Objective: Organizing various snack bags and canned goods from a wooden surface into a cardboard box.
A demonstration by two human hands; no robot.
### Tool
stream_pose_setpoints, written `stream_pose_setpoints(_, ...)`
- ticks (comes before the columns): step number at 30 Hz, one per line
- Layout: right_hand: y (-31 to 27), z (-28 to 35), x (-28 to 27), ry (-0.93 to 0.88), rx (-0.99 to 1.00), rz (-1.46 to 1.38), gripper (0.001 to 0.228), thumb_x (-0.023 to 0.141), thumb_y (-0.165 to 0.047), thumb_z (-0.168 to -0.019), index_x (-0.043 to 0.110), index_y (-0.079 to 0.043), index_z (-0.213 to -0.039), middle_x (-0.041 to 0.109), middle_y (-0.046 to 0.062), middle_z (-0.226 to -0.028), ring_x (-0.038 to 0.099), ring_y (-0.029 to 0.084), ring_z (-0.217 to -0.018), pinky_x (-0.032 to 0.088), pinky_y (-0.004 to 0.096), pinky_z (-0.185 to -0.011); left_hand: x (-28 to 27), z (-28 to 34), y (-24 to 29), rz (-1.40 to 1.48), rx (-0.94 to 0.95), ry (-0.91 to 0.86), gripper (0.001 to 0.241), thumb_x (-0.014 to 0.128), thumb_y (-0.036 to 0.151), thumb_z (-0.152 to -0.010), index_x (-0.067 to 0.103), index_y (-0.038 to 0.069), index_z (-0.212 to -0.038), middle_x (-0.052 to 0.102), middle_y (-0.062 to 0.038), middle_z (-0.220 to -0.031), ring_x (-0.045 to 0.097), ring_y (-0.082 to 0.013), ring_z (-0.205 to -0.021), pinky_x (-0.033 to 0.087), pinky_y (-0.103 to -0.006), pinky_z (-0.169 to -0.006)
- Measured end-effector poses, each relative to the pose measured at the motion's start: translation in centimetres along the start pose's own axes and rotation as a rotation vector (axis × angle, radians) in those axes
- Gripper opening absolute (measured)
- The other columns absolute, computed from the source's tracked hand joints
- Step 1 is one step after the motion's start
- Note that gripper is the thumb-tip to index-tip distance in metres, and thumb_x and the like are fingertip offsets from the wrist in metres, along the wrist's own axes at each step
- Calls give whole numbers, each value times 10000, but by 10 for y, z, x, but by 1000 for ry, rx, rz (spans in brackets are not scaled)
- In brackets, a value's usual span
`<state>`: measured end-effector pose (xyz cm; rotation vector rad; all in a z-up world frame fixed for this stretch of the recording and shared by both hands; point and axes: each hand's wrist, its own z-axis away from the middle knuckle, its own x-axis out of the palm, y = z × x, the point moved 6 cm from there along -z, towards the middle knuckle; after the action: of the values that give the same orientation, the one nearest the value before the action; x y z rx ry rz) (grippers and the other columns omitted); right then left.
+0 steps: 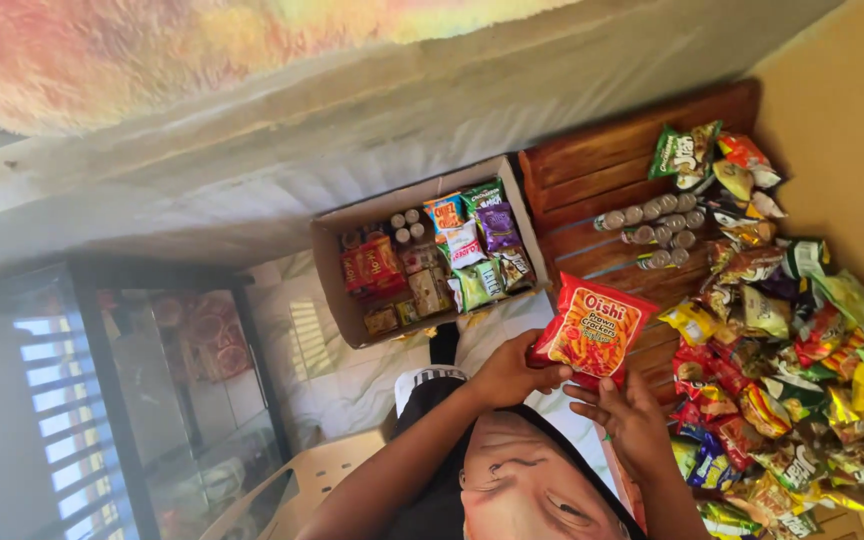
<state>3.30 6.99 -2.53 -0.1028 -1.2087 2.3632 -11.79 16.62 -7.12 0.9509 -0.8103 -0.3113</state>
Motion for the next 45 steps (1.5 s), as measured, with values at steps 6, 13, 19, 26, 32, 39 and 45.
stream_pose_setpoints(6, -3, -28, 31, -58, 62, 152, 501, 546, -243, -979, 455, -56, -1435, 674, 164, -1261, 707, 345, -1082, 587, 467, -877, -50, -11, -29, 269, -105, -12, 364, 611, 118, -970, 569, 27, -1320, 724, -73, -1048, 720, -157, -781, 600, -289, -730)
stream_pose_setpoints(13, 21, -63, 45, -42, 256, 176, 569, 579, -316, -953, 468, 7, -1408, 670, 131, -1286, 684, 267, -1124, 598, 490, -898, -80, 15, -47, 3, -145, -5, 339, 624, 53, -989, 554, -20, -1312, 718, -111, -1104, 711, -157, -828, 569, -297, -724)
stream_pose_setpoints(19, 57, -114, 55, -35, 354, 52, 566, 581, -347, -968, 497, -19, -1422, 670, 127, -1246, 684, 231, -1077, 554, 405, -920, -98, 24, -86, 134, -340, -47, 447, 636, 97, -939, 523, 47, -1369, 711, -66, -1100, 696, -120, -847, 572, -282, -775)
stream_pose_setpoints(26, 117, -212, 48, -88, 231, 351, 524, 672, -288, -922, 523, -36, -1357, 674, 94, -1205, 650, 162, -1059, 532, 358, -921, -149, -20, -142, 100, -330, 313, 620, 838, 297, -897, 564, -5, -1364, 719, -80, -1101, 645, -133, -928, 544, -290, -825)
stream_pose_setpoints(32, 197, -313, 33, -126, 270, 428, 487, 709, -291, -932, 570, -14, -1308, 707, 109, -1169, 653, 159, -1035, 533, 331, -909, -215, -81, -219, -24, -427, 691, 739, 904, 316, -755, 565, 32, -1348, 754, -62, -1073, 707, -123, -957, 583, -295, -852)
stream_pose_setpoints(39, 270, -436, 16, -195, -36, 471, 611, 718, -218, -987, 311, -10, -1394, 648, 132, -1213, 628, 165, -1091, 533, 337, -929, -273, -161, -280, -179, -169, 833, 593, 838, 331, -817, 647, 26, -1288, 771, -102, -1039, 729, -160, -921, 595, -309, -830)
stream_pose_setpoints(45, 322, -495, 12, 71, 339, 160, 596, 768, -104, -837, 383, -37, -1287, 638, 121, -1194, 667, 177, -1028, 575, 390, -823, -338, -204, -346, -444, -161, 969, 642, 915, 289, -746, 648, 5, -1255, 741, -139, -1032, 700, -202, -882, 564, -341, -791)
